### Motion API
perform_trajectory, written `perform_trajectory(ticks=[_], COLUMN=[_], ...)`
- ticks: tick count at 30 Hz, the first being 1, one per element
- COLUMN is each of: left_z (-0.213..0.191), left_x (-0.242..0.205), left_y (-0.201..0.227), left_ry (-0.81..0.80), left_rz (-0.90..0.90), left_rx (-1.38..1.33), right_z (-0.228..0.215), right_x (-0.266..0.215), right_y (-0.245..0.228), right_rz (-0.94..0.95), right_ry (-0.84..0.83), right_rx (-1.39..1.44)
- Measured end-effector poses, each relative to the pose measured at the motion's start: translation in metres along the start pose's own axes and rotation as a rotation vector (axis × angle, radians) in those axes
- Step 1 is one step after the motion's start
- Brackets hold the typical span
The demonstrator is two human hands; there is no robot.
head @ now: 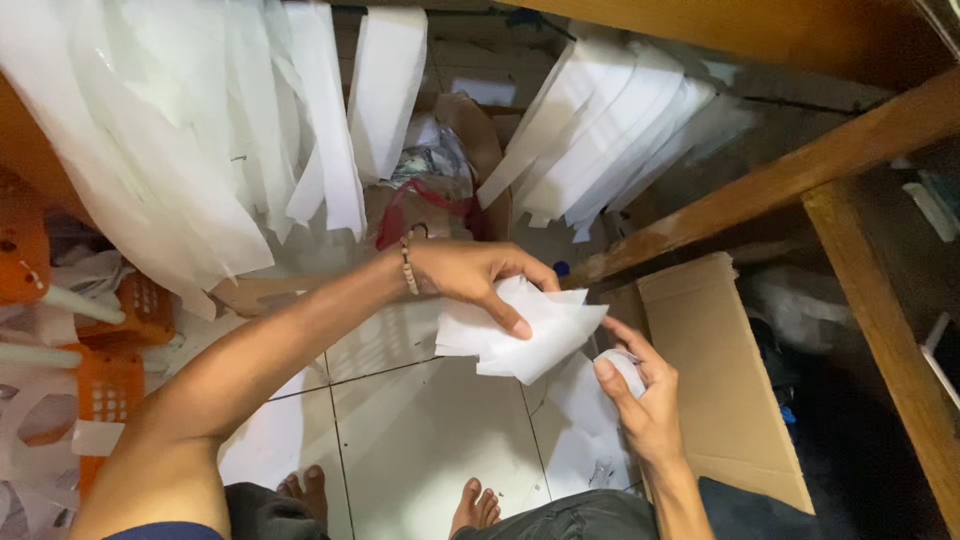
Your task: The person places white paper templates onto black fabric pieces on a wooden workbench. They then pick up and position additional fabric pieces, aligning them with the templates. The person continues to handle and arrange the fabric and paper pieces on the table.
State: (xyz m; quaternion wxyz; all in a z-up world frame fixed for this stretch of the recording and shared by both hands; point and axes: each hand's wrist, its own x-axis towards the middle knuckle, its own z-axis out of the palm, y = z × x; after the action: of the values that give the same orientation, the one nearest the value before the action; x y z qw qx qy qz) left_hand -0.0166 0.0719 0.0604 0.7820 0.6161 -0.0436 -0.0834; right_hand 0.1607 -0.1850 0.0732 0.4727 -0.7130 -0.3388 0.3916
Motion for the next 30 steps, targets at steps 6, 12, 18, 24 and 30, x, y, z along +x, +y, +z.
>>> perform_trajectory(ticks=[6, 12, 18, 24, 30], left_z=[0.021, 0.029, 0.028, 0.016, 0.014], left_x=[0.014, 0.022, 0.023, 0.021, 0.021], left_y=[-0.003, -0.007, -0.014, -0.023, -0.028], left_ry=[-0.036, 0.078, 0.116, 0.143, 0.188], left_rz=[0.039, 0.012, -0.039, -0.051, -0.066], left_rx=[0.149, 0.275, 0.196, 0.183, 0.283], right_z=[0.006, 0.007, 0.005, 0.006, 0.011], right_x=[0.0, -0.007, -0.013, -0.018, -0.03], right_y=[-0.007, -0.005, -0.007, -0.019, -0.036], right_rz=[-0.028, 0.144, 0.123, 0.04, -0.253], right_ry=[-0.121, -0.114, -0.041, 0.051, 0.137], right_rx=[-0.056, -0.019, -0.027, -0.087, -0.287])
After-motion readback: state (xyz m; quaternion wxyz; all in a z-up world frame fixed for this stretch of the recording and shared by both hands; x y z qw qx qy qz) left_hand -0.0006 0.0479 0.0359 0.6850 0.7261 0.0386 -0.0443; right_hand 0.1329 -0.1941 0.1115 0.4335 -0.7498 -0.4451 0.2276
